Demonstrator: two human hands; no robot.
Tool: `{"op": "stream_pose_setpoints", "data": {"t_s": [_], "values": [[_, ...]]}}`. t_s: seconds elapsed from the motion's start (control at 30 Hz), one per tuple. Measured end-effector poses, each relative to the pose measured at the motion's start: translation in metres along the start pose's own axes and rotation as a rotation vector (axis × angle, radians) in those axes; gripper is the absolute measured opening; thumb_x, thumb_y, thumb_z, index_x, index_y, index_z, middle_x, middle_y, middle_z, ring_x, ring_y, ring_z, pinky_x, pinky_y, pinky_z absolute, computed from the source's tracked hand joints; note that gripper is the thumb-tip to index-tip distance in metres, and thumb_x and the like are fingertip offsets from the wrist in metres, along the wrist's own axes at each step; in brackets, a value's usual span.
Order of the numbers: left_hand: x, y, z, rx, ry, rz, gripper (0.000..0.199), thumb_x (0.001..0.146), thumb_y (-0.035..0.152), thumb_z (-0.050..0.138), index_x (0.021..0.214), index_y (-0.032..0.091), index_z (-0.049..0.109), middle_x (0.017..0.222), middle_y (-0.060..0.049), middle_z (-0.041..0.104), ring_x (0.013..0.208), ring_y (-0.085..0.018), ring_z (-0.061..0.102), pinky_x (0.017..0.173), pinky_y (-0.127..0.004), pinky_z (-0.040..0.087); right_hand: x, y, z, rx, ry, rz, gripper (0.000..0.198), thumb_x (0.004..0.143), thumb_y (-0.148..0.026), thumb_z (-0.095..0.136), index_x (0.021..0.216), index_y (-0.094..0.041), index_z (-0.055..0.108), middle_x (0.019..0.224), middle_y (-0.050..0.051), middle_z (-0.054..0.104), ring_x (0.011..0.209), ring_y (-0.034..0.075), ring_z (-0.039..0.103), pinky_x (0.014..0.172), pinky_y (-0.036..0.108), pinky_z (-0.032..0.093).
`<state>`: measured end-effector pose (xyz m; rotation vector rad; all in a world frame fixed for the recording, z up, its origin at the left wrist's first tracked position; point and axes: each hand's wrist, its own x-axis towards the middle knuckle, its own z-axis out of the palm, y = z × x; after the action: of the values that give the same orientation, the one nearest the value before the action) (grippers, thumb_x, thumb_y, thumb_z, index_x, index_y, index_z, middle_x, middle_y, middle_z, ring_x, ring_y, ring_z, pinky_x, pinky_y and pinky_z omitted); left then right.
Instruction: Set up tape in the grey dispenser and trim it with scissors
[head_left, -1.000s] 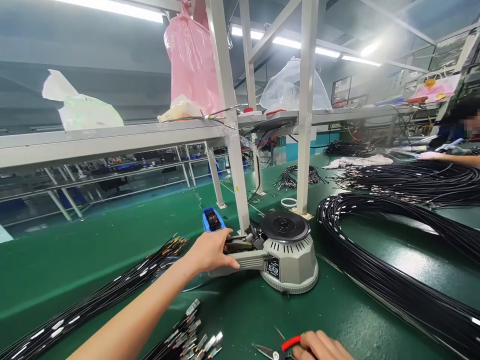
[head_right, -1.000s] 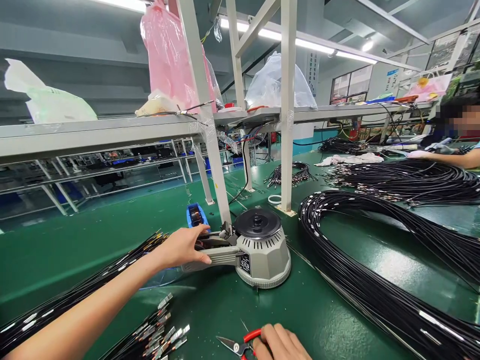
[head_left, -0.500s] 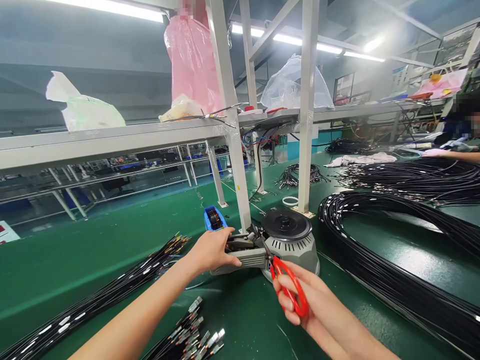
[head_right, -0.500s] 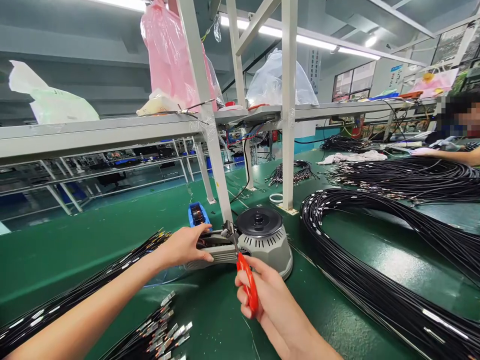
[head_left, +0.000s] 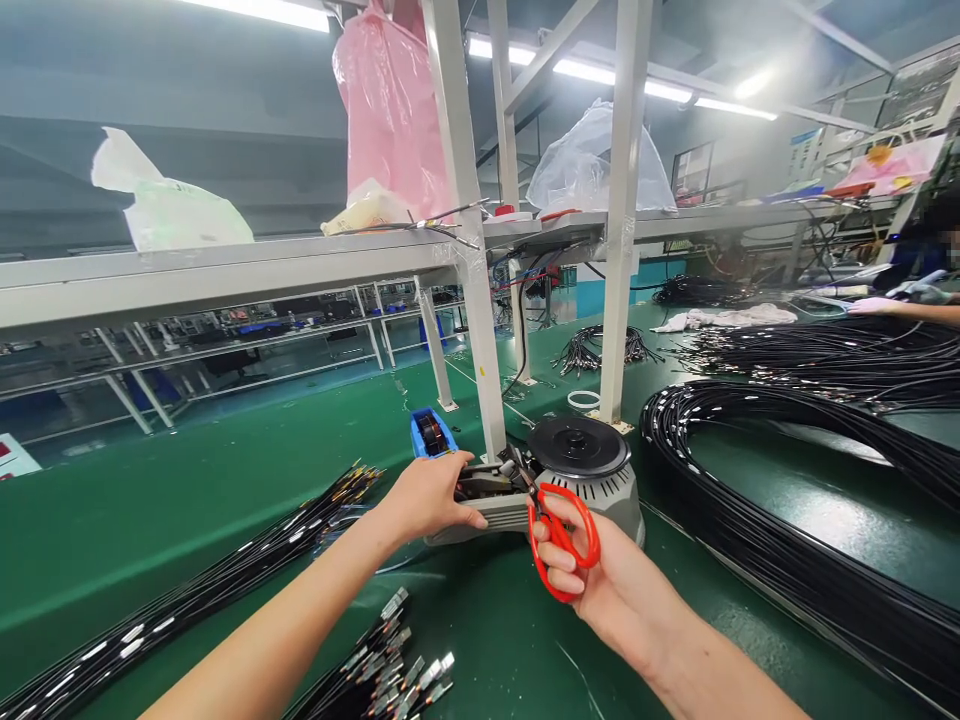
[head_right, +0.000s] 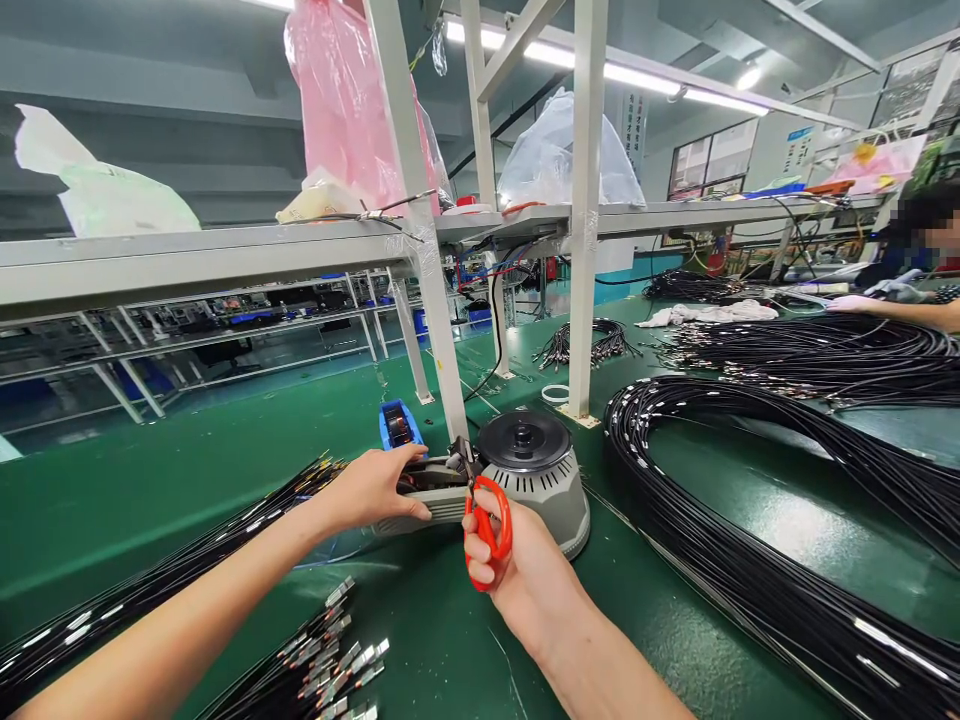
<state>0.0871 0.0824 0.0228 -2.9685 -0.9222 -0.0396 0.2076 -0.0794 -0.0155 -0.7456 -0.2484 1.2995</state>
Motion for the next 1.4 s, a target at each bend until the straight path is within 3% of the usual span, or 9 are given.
{"op": "stream_pose_setpoints", "data": {"t_s": [0.33, 0.73, 1.03, 1.23, 1.4], "values": [[0.0, 0.001, 0.0, 0.01, 0.013, 0.007, 0.067, 0.067, 0.052, 0.067, 0.121, 0.016, 0.053, 0.116, -0.013, 0.067, 0.102, -0.034, 0.062, 0.079, -0.039, 0.049, 0.003, -0.005, 0.005, 0.121, 0.009, 0.117, 0.016, 0.083, -0.025, 0.054, 0.075, -0.013, 0.063, 0.058, -0.001, 0.052, 0.039, 0.004, 0.033, 0.033, 0.015, 0.025], [-0.001, -0.001, 0.001, -0.011, 0.004, 0.007, 0.068, 0.066, 0.053, 0.069, 0.121, 0.016, 0.054, 0.115, -0.013, 0.068, 0.099, -0.033, 0.064, 0.079, -0.039, 0.049, 0.004, -0.005, 0.014, 0.185, 0.067, 0.12, 0.018, 0.086, -0.024, 0.051, 0.076, -0.011, 0.06, 0.055, -0.001, 0.051, 0.037, 0.003, 0.034, 0.031, 0.015, 0.025], [0.0, -0.001, 0.002, -0.024, 0.008, 0.006, 0.067, 0.066, 0.053, 0.069, 0.12, 0.017, 0.054, 0.117, -0.012, 0.067, 0.105, -0.034, 0.062, 0.084, -0.039, 0.049, 0.009, 0.008, 0.019, 0.184, 0.096, 0.024, 0.02, 0.086, -0.023, 0.051, 0.068, -0.016, 0.057, 0.054, -0.002, 0.051, 0.038, 0.004, 0.034, 0.032, 0.015, 0.026], [0.0, 0.0, 0.001, -0.02, -0.015, -0.009, 0.066, 0.066, 0.053, 0.068, 0.121, 0.019, 0.054, 0.116, -0.011, 0.068, 0.109, -0.034, 0.06, 0.088, -0.039, 0.047, 0.019, 0.02, 0.008, 0.135, 0.051, -0.058, 0.012, 0.081, -0.028, 0.058, 0.077, -0.017, 0.061, 0.055, -0.003, 0.054, 0.037, 0.004, 0.034, 0.034, 0.016, 0.026], [0.0, -0.001, 0.001, -0.066, -0.009, -0.002, 0.069, 0.066, 0.051, 0.068, 0.124, 0.016, 0.051, 0.116, -0.012, 0.068, 0.104, -0.033, 0.064, 0.086, -0.04, 0.048, 0.026, 0.024, 0.001, 0.09, -0.004, -0.136, 0.018, 0.075, -0.032, 0.065, 0.084, -0.018, 0.061, 0.057, -0.004, 0.055, 0.038, 0.004, 0.035, 0.035, 0.017, 0.026]]}}
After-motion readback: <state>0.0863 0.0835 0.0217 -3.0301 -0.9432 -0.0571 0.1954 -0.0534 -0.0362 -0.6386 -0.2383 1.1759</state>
